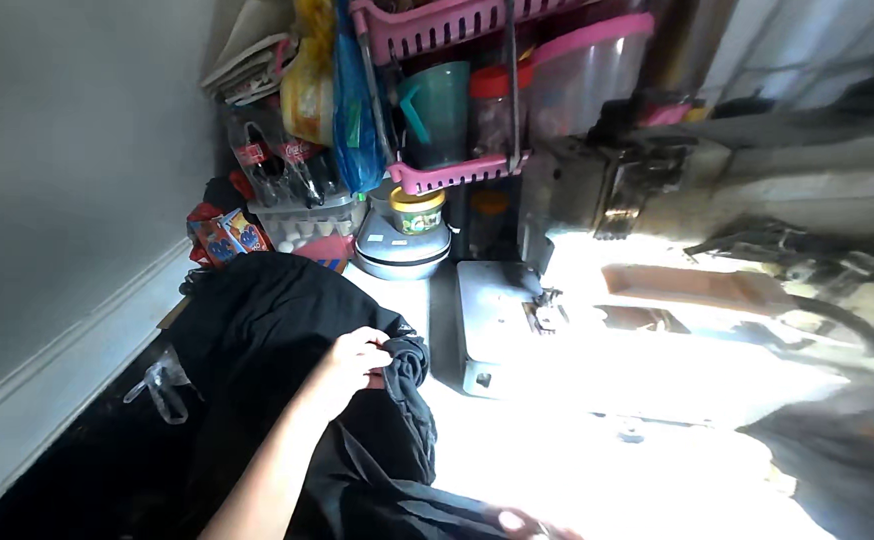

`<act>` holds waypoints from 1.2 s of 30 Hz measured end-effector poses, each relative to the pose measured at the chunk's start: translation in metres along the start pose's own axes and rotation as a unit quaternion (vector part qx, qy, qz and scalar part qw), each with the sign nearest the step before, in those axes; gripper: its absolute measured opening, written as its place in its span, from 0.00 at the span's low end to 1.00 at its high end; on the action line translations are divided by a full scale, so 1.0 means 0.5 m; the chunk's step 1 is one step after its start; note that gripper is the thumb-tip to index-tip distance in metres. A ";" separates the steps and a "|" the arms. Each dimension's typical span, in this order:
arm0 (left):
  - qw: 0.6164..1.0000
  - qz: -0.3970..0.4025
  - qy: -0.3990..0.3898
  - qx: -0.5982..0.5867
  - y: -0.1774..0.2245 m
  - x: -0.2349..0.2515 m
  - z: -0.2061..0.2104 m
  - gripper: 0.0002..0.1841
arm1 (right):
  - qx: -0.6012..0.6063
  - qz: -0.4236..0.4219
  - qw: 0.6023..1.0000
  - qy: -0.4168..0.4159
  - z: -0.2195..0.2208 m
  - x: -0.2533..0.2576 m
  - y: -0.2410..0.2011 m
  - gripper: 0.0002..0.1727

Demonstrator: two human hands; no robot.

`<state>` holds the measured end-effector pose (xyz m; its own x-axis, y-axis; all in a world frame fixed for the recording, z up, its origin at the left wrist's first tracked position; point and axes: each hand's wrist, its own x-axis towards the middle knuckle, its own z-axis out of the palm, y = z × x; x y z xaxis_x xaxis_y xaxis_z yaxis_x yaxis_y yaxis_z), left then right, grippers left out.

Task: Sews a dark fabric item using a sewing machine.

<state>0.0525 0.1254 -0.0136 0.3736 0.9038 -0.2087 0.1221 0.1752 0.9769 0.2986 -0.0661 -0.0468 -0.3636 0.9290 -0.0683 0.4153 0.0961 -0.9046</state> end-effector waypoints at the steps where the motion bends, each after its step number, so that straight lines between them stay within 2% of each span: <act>1: 1.000 0.000 -0.006 0.018 0.009 -0.005 0.004 0.08 | 0.037 -0.004 0.999 0.025 0.006 0.033 -0.018 0.23; 3: 0.998 -0.001 -0.016 0.063 0.029 -0.012 0.012 0.06 | 0.018 -0.112 0.985 0.133 0.034 0.126 -0.015 0.22; 4: 0.996 0.004 -0.022 0.081 0.037 -0.013 0.013 0.05 | -0.048 -0.164 0.965 0.200 0.044 0.179 -0.005 0.21; 5: 0.995 0.015 -0.026 0.092 0.044 -0.015 0.011 0.04 | -0.110 -0.176 0.949 0.236 0.049 0.218 -0.002 0.22; 6: 0.995 0.029 -0.025 0.091 0.052 -0.017 0.006 0.04 | -0.156 -0.154 0.947 0.235 0.051 0.242 -0.005 0.22; 7: 0.996 0.045 -0.017 0.078 0.062 -0.021 -0.004 0.04 | -0.176 -0.108 0.960 0.190 0.050 0.252 -0.010 0.20; 9: 0.996 0.090 0.013 0.025 0.085 -0.027 -0.038 0.07 | -0.161 -0.040 0.983 0.079 0.057 0.263 0.016 0.17; 10: 0.993 0.111 0.028 0.000 0.096 -0.030 -0.057 0.09 | -0.126 -0.038 0.989 0.063 0.068 0.263 0.045 0.16; 11: 0.991 0.127 0.037 -0.020 0.107 -0.032 -0.074 0.09 | -0.118 -0.062 0.988 0.081 0.070 0.258 0.059 0.15; 13: 0.990 0.139 0.026 -0.017 0.122 -0.033 -0.088 0.08 | -0.148 -0.088 0.976 0.134 0.039 0.238 0.002 0.15; 16: 0.990 0.123 -0.007 0.071 0.136 -0.029 -0.064 0.08 | -0.156 -0.184 0.921 0.306 0.019 0.247 -0.077 0.14; 18: 0.983 0.129 -0.033 0.125 0.150 -0.019 -0.048 0.12 | -0.150 -0.226 0.904 0.330 0.020 0.273 -0.109 0.12; 20: 0.971 0.171 -0.072 0.148 0.172 -0.008 -0.041 0.09 | -0.196 -0.197 0.924 0.262 0.026 0.299 -0.127 0.19; 22: 0.959 0.207 -0.090 0.170 0.208 -0.001 -0.045 0.12 | -0.275 -0.068 0.955 0.091 0.019 0.321 -0.156 0.29; 23: 0.954 0.213 -0.095 0.187 0.229 -0.004 -0.050 0.14 | -0.305 -0.003 0.952 0.014 0.014 0.337 -0.167 0.31; 24: 0.946 0.215 -0.107 0.219 0.251 -0.008 -0.057 0.15 | -0.324 0.033 0.945 -0.021 0.013 0.351 -0.168 0.31; 26: 0.892 0.207 -0.128 0.380 0.291 -0.019 -0.064 0.08 | -0.339 0.061 0.939 -0.019 0.009 0.363 -0.161 0.28; 28: 0.783 0.160 -0.108 0.591 0.315 -0.024 -0.048 0.08 | -0.343 0.055 0.938 0.005 0.004 0.365 -0.155 0.28; 30: 0.692 0.138 -0.070 0.705 0.326 -0.015 -0.029 0.13 | -0.351 0.049 0.935 0.007 -0.002 0.370 -0.161 0.32; 31: 0.667 0.151 -0.038 0.729 0.339 -0.011 -0.023 0.14 | -0.357 0.044 0.933 0.009 -0.002 0.373 -0.165 0.33; 33: 0.641 0.198 0.045 0.740 0.390 -0.009 -0.010 0.15 | -0.362 0.015 0.931 0.040 0.003 0.373 -0.174 0.35; 34: 0.634 0.237 0.088 0.731 0.424 -0.014 -0.006 0.17 | -0.359 -0.020 0.929 0.088 0.007 0.366 -0.179 0.34; 36: 0.622 0.345 0.156 0.685 0.489 -0.033 -0.007 0.16 | -0.326 -0.141 0.906 0.230 0.007 0.332 -0.189 0.28</act>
<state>0.0727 0.1546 0.2290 0.6016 0.6480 0.4670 0.7807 -0.6008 -0.1720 0.1961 0.0779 0.0257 -0.2074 0.8712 0.4450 0.8195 0.4031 -0.4073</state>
